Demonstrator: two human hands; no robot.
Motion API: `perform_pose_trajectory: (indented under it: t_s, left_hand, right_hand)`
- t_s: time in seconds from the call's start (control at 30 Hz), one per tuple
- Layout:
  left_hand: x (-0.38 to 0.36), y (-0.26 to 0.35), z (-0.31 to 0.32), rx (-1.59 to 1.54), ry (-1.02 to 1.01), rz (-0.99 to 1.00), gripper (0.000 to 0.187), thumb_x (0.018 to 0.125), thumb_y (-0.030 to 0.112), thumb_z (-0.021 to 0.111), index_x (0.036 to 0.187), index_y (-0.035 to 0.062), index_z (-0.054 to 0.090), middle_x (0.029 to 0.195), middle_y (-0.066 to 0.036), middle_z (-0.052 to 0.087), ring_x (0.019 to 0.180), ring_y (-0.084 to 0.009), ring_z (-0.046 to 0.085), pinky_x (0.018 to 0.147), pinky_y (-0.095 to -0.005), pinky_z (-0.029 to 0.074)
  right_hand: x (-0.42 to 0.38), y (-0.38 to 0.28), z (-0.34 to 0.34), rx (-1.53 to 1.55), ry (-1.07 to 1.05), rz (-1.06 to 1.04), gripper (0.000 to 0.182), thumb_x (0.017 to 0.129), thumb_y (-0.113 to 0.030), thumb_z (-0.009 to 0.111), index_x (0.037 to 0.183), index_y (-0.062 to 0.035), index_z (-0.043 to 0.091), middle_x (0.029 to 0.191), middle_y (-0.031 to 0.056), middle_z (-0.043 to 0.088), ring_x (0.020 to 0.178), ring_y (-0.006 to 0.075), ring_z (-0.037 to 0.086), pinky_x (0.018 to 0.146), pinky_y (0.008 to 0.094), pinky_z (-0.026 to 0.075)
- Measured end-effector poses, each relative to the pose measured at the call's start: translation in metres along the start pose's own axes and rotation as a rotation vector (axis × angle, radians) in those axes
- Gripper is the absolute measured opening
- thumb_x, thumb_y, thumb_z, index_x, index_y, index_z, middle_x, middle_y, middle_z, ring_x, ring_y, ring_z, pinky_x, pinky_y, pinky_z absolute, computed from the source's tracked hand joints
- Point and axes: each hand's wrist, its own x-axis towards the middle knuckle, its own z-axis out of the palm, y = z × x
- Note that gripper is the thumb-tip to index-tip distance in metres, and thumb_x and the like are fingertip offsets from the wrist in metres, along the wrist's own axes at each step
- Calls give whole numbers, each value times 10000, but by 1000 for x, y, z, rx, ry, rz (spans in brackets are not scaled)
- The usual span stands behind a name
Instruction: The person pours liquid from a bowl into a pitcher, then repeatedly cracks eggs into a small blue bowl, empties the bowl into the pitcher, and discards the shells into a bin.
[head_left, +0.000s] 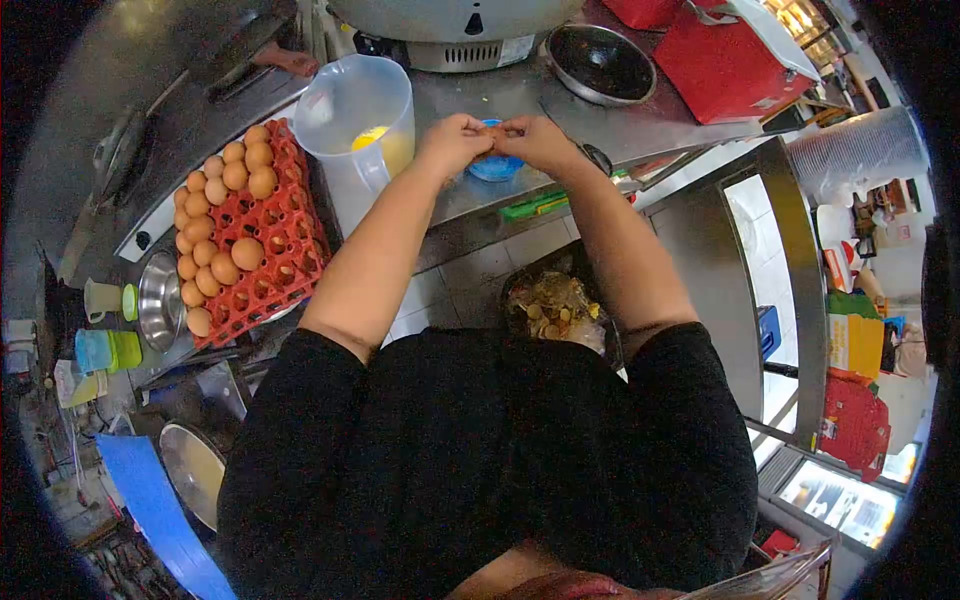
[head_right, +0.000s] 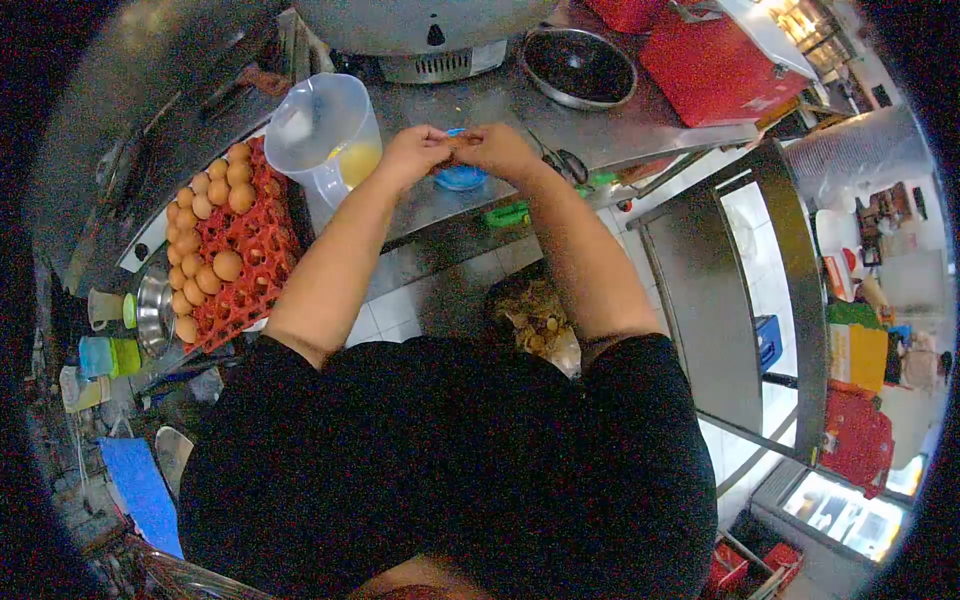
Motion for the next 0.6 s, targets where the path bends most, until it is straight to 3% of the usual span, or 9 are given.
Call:
perform_pose_trajectory:
  t_s: [0.27,0.43,0.53,0.6]
  left_hand:
    - [-2,4,-2,261,36,88,370,681,157,666,1012,9,591,908,-95,630,806,-151,598,703,-274,480]
    - [1,-6,-4,345,49,211,417,617,225,688,995,65,610,937,-119,634,861,-238,611,746,-319,470]
    - [-6,3,-3,477,69,220,427,615,228,686,1012,94,604,963,-121,628,891,-269,602,773,-343,464]
    - [-9,10,-3,552,85,216,437,618,226,686,1030,113,594,979,-121,623,907,-286,593,782,-358,461]
  right_hand:
    - [-4,0,1,-131,73,-32,466,641,-391,665,1003,-98,643,886,150,648,812,269,630,734,352,481]
    - [-2,13,-1,-164,78,-130,490,651,-389,657,1046,-101,619,934,167,630,874,322,605,766,380,472]
    - [-11,1,-6,-316,89,-209,464,665,-327,639,1064,-92,602,973,163,618,905,337,585,791,393,461]
    - [-12,-1,-7,-386,157,-381,450,672,-277,623,1076,-81,589,991,168,609,921,338,574,806,398,455]
